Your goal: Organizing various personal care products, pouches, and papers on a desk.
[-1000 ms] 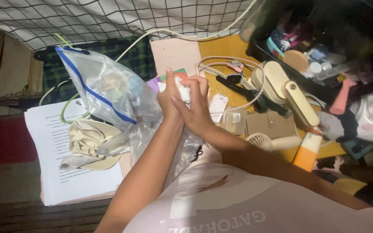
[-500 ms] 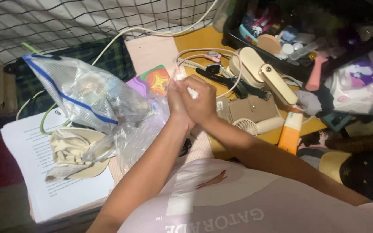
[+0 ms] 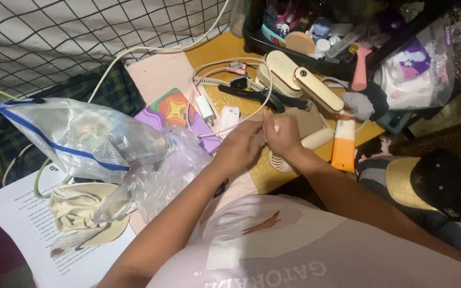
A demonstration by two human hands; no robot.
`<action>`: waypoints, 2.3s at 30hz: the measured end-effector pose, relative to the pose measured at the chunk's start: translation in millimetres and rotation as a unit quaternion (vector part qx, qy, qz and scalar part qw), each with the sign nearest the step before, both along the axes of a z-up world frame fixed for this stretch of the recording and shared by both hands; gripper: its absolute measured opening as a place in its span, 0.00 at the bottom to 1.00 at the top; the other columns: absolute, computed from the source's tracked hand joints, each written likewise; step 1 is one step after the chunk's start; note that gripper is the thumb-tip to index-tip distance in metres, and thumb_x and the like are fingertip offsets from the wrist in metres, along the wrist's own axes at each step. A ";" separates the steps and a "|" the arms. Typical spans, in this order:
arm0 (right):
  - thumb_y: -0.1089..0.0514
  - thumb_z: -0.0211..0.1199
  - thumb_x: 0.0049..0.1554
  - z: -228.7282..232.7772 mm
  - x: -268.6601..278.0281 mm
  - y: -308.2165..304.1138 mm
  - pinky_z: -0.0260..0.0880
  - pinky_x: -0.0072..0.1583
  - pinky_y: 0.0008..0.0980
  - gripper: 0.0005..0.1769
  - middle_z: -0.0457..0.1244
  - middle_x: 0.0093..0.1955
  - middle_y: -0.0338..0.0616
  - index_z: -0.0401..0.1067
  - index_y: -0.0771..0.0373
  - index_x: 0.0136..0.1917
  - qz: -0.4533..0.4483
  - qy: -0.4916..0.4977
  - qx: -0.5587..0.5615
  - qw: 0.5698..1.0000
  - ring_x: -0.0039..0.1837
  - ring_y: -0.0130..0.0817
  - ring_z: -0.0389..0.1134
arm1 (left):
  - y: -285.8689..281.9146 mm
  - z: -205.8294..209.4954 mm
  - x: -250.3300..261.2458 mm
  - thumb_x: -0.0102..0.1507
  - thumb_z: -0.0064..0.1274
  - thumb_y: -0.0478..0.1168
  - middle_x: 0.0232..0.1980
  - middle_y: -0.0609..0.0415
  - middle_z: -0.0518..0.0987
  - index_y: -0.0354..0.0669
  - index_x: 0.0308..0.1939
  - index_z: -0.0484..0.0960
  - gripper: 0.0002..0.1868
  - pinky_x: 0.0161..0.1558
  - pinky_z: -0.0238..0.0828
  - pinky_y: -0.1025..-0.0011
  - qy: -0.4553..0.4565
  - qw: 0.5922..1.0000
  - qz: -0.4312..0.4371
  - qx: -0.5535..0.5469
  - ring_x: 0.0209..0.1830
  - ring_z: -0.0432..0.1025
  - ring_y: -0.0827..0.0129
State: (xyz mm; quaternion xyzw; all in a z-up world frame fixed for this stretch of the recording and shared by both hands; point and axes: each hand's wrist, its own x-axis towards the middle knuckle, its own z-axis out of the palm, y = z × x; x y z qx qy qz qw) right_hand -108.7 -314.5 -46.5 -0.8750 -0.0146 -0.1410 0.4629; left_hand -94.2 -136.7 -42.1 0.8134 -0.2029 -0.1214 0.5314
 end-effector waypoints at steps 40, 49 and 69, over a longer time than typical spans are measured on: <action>0.57 0.64 0.59 78.8 90.0 154.1 0.58 0.56 0.43 0.05 0.64 0.46 0.41 0.74 0.59 0.46 0.279 -0.186 -0.125 0.934 0.54 0.41 0.62 | 238.5 98.1 -0.2 0.50 0.69 0.41 0.60 0.36 0.72 0.38 0.61 0.71 0.37 0.53 0.62 0.48 -0.281 0.685 0.586 0.329 0.59 0.66 0.37; 0.39 0.72 0.55 68.9 80.1 228.0 0.63 0.61 0.41 0.37 0.58 0.56 0.57 0.60 0.68 0.60 0.392 -0.005 -0.051 0.919 0.59 0.47 0.61 | 292.9 12.8 45.9 0.73 0.45 0.50 0.36 0.32 0.80 0.32 0.38 0.80 0.22 0.43 0.67 0.46 -0.085 0.799 0.569 0.173 0.39 0.74 0.35; 0.60 0.63 0.66 93.3 162.8 50.5 0.66 0.50 0.31 0.12 0.59 0.43 0.35 0.61 0.61 0.43 -0.035 -0.184 0.391 0.901 0.47 0.26 0.59 | 70.1 69.5 167.4 0.73 0.46 0.45 0.34 0.46 0.80 0.34 0.44 0.80 0.16 0.39 0.74 0.63 -0.038 0.910 0.323 -0.255 0.33 0.75 0.62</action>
